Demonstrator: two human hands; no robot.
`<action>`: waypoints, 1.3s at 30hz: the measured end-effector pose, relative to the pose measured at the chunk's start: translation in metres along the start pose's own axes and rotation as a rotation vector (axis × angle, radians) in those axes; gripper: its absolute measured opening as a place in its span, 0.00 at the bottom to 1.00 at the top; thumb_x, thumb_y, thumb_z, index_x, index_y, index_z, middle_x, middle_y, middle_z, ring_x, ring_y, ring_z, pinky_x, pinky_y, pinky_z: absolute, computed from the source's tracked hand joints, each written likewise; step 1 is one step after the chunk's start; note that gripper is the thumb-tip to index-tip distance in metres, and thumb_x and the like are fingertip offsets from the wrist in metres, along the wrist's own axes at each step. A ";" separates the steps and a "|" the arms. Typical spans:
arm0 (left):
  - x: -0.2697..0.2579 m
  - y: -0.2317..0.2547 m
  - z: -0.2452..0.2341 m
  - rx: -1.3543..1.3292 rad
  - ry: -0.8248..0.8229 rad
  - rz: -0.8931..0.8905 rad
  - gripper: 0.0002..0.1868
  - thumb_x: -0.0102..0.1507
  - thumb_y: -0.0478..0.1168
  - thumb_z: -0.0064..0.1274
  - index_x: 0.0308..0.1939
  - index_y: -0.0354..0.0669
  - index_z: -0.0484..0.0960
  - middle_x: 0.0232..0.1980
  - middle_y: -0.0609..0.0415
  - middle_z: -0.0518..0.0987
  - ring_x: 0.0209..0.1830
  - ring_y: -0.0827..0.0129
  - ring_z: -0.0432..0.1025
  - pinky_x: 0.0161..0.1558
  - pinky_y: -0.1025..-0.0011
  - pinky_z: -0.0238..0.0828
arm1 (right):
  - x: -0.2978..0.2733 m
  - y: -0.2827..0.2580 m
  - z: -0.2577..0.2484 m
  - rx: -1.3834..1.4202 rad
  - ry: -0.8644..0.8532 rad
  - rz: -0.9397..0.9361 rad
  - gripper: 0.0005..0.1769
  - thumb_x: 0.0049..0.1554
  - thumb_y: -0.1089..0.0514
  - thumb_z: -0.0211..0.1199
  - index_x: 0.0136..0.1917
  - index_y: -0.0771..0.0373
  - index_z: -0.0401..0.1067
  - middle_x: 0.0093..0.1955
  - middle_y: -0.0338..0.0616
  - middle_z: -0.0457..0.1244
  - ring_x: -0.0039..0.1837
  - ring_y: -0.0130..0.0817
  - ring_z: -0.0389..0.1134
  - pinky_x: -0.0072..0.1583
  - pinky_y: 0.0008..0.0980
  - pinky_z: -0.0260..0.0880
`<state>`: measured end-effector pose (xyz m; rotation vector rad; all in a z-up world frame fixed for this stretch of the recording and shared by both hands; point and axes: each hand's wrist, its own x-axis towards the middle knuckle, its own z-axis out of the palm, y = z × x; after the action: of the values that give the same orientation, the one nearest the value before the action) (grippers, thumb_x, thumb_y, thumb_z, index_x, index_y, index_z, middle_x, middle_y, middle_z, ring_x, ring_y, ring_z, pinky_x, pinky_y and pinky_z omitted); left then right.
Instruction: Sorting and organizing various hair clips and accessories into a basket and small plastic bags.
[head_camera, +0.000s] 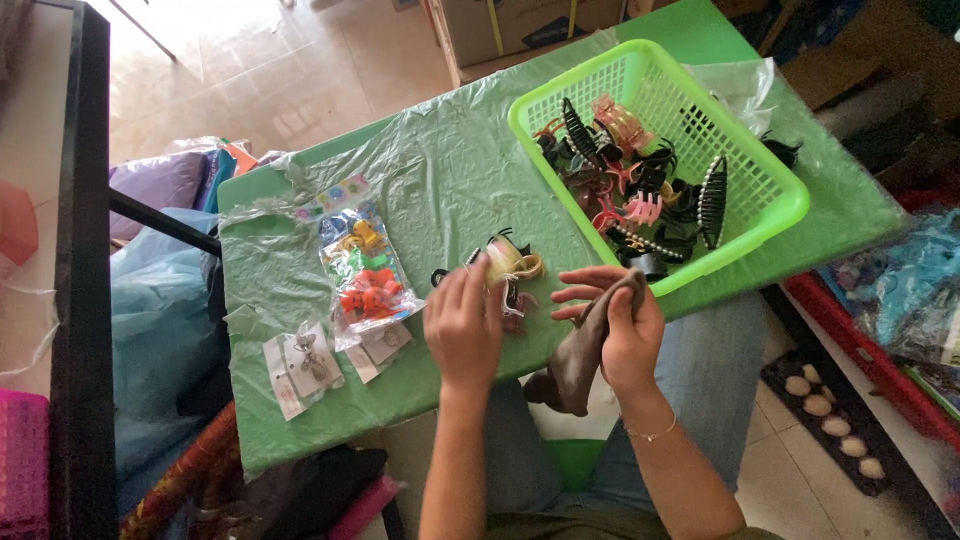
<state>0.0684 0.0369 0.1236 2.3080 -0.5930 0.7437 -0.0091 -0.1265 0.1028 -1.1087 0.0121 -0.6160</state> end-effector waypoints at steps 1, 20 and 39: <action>0.004 -0.004 0.002 -0.001 0.001 0.004 0.19 0.65 0.42 0.60 0.59 0.41 0.81 0.53 0.44 0.82 0.56 0.50 0.76 0.58 0.55 0.69 | 0.003 -0.001 -0.001 0.001 0.001 -0.004 0.23 0.72 0.49 0.43 0.62 0.73 0.64 0.61 0.63 0.65 0.59 0.49 0.72 0.55 0.48 0.78; 0.088 0.126 0.130 0.153 -0.417 0.268 0.26 0.60 0.61 0.57 0.36 0.39 0.85 0.43 0.46 0.80 0.48 0.53 0.73 0.49 0.55 0.66 | 0.116 -0.074 -0.120 -0.081 0.318 -0.358 0.22 0.76 0.45 0.48 0.66 0.68 0.64 0.54 0.53 0.68 0.53 0.41 0.72 0.58 0.41 0.77; 0.098 0.093 0.133 -0.657 -0.596 -0.087 0.28 0.55 0.56 0.65 0.53 0.46 0.79 0.38 0.52 0.85 0.35 0.66 0.81 0.40 0.67 0.77 | 0.134 -0.060 -0.121 -0.607 -0.122 0.161 0.21 0.59 0.49 0.68 0.55 0.68 0.74 0.48 0.36 0.69 0.51 0.20 0.65 0.53 0.27 0.68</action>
<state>0.1338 -0.1396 0.1410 1.8800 -0.8358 -0.1990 0.0381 -0.3076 0.1354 -1.7123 0.1919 -0.4040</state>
